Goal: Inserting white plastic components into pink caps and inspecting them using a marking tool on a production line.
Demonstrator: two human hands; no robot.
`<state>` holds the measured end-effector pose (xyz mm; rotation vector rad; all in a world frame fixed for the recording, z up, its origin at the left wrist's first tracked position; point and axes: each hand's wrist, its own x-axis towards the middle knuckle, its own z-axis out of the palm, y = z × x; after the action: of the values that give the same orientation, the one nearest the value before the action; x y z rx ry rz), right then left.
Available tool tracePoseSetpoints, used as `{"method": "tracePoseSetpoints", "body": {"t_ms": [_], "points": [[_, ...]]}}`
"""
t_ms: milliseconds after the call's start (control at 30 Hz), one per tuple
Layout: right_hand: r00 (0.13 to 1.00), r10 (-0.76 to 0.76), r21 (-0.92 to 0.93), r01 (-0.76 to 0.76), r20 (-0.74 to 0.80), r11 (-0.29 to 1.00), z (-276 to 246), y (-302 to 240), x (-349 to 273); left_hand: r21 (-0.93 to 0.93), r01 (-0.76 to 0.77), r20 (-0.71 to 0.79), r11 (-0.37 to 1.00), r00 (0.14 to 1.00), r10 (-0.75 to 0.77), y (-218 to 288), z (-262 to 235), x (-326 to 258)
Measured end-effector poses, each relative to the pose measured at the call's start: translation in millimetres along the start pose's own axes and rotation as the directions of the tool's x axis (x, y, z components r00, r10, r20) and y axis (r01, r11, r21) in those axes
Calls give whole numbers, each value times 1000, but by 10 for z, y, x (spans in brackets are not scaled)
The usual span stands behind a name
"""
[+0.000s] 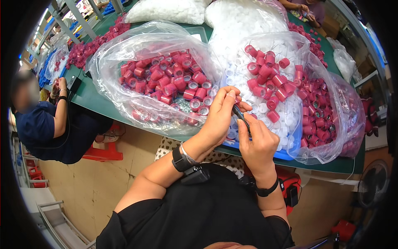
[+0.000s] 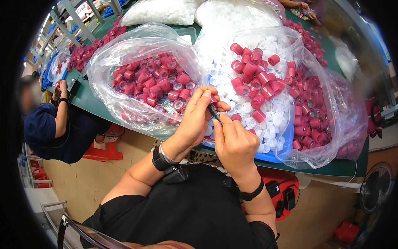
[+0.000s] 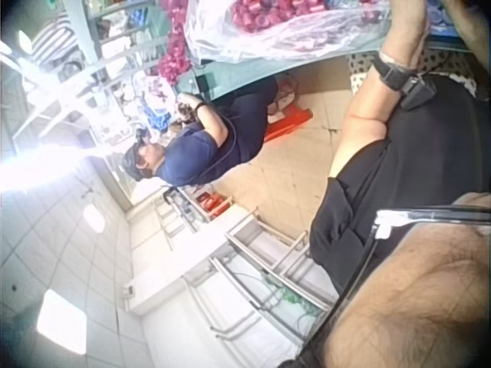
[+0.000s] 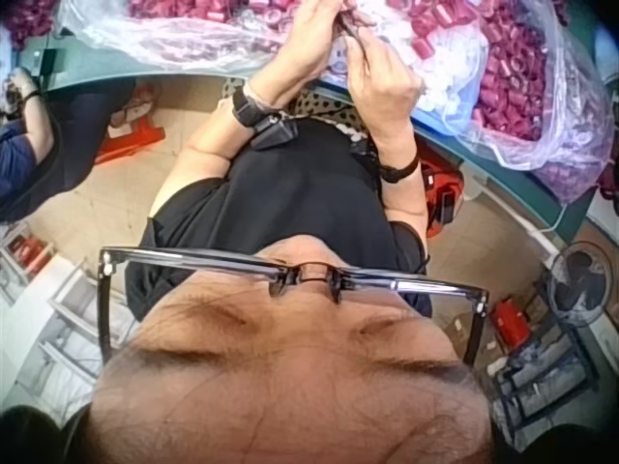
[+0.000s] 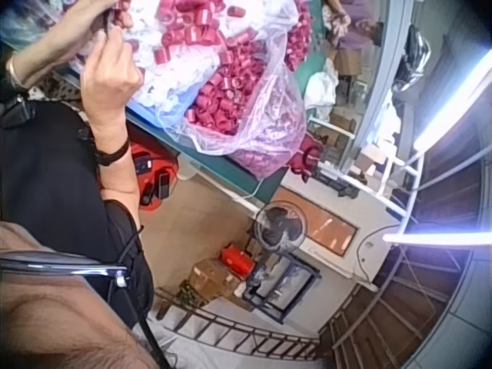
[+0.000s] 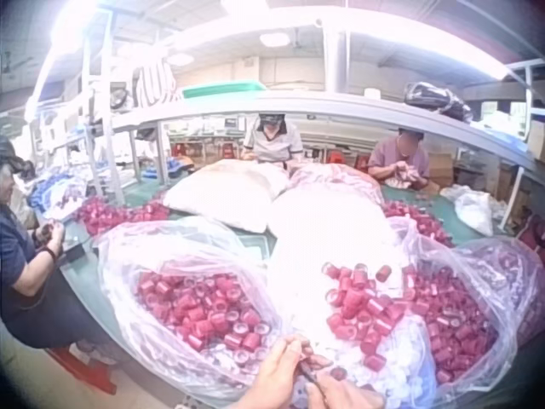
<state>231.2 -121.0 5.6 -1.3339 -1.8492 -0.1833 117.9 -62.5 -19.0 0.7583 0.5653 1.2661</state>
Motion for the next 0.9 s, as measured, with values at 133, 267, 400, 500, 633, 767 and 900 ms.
{"method": "tracePoseSetpoints", "body": {"t_ms": [133,267,400,500,633,767,900], "points": [[998,47,103,-51,43,993,-65,-8,71,-236,92,-3,967,995,-96,148,-100,11],[978,204,229,-211,54,950,-294,-66,96,-633,249,78,733,963,-259,193,-369,93],[944,323,210,-329,64,920,-353,68,39,-701,272,68,659,946,-318,202,-385,72],[938,339,200,-346,74,917,-333,106,1,-691,258,76,676,955,-287,187,-391,63],[930,361,210,-367,69,906,-326,141,-45,-678,255,90,690,960,-266,196,-380,60],[913,403,206,-406,56,891,-387,160,-51,-627,233,122,743,972,-201,292,-460,126],[907,420,181,-415,11,892,-479,244,-72,-894,30,18,447,999,-31,903,-653,276]]}}
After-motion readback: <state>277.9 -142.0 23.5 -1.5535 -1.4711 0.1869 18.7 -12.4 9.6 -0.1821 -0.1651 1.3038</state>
